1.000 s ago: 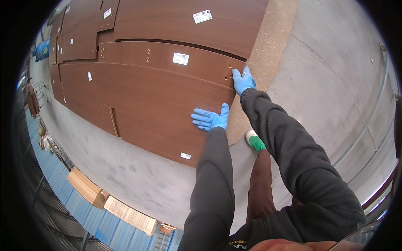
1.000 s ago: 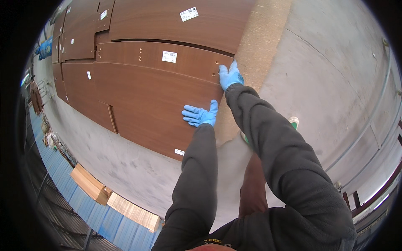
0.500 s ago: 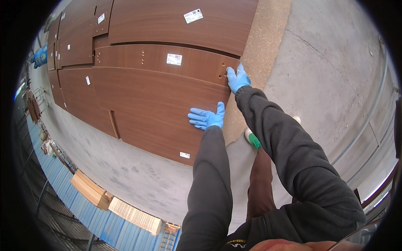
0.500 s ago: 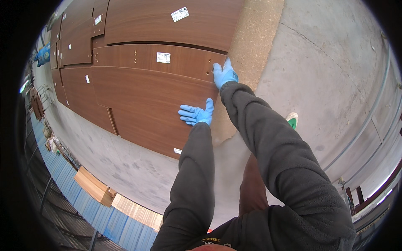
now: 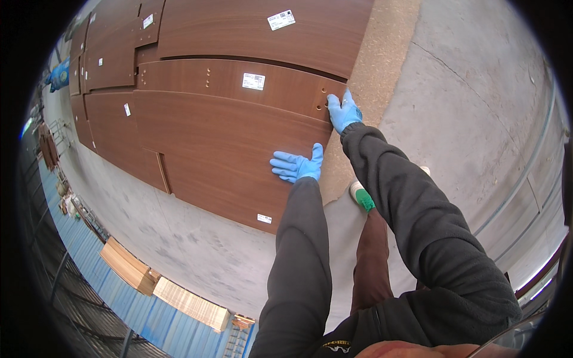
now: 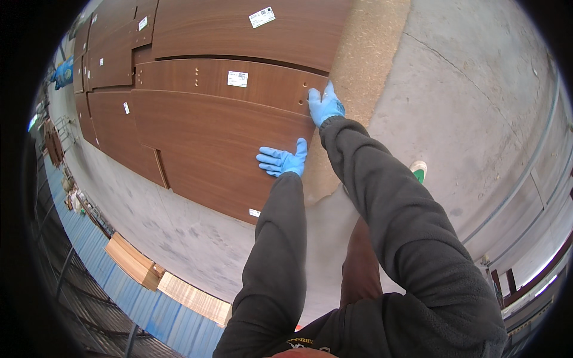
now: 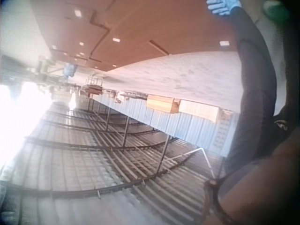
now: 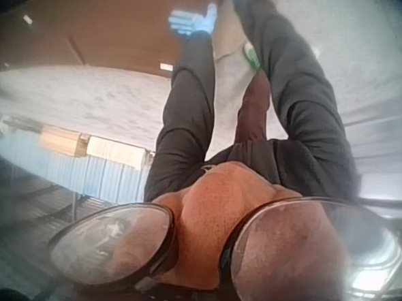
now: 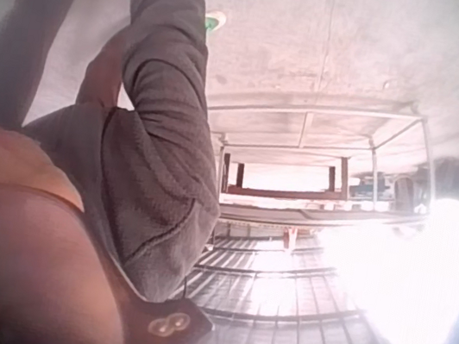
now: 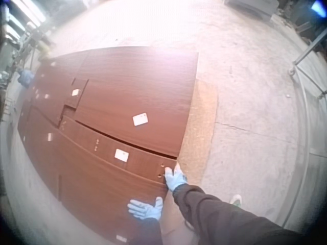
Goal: The person wipes a long brown wood panel with a cloth, then applies a brown substance from a tube to the edge. They move the panel to a stack on the floor, then wipe a large brown panel on a workbench with a cloth and liquid from a bottle. Finally, they apply the brown substance to a small spot on the large panel.
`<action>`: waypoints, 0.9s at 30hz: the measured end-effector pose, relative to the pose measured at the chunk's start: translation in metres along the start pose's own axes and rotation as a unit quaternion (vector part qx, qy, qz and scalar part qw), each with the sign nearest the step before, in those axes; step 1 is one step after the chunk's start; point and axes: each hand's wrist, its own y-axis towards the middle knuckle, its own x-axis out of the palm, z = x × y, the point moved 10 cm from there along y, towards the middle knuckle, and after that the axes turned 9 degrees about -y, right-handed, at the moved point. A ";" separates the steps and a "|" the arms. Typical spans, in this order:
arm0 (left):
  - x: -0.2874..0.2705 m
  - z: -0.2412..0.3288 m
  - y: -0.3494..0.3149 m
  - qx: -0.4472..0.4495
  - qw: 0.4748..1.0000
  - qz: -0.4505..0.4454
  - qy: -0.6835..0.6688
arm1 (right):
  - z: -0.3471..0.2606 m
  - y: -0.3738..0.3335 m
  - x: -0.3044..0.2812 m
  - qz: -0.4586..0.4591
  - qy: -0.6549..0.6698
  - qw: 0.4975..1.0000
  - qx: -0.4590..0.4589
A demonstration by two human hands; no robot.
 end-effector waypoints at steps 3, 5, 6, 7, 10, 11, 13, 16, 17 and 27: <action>-0.004 0.002 -0.003 0.007 1.000 0.016 -0.004 | 0.006 0.002 0.004 0.004 -0.006 1.000 0.000; -0.003 0.002 -0.004 -0.001 1.000 0.002 0.000 | 0.011 0.007 0.009 0.000 -0.007 1.000 -0.002; -0.004 0.003 -0.005 0.002 1.000 0.002 -0.004 | 0.015 0.009 0.012 -0.010 0.000 1.000 -0.003; -0.008 0.006 -0.006 0.016 1.000 0.017 -0.011 | 0.016 0.012 0.014 -0.012 0.004 1.000 -0.011; -0.007 0.006 -0.011 0.009 0.999 -0.024 -0.021 | 0.036 0.007 0.010 -0.035 0.000 0.999 -0.003; -0.012 0.008 -0.012 0.012 1.000 -0.011 -0.022 | 0.055 -0.001 0.005 -0.065 -0.014 0.997 0.033; -0.013 0.008 -0.017 0.003 0.999 -0.037 -0.023 | 0.080 -0.025 -0.013 -0.091 0.096 0.991 0.028; -0.033 0.015 -0.024 0.025 0.998 -0.023 -0.056 | 0.154 -0.081 -0.072 -0.177 0.077 0.980 0.052; -0.031 0.012 -0.028 0.011 0.996 -0.068 -0.064 | 0.178 -0.105 -0.115 -0.085 0.028 0.996 0.023; -0.141 -0.085 -0.118 0.136 0.972 -0.009 -0.189 | 0.363 -0.300 -0.426 -0.027 -0.257 0.940 0.224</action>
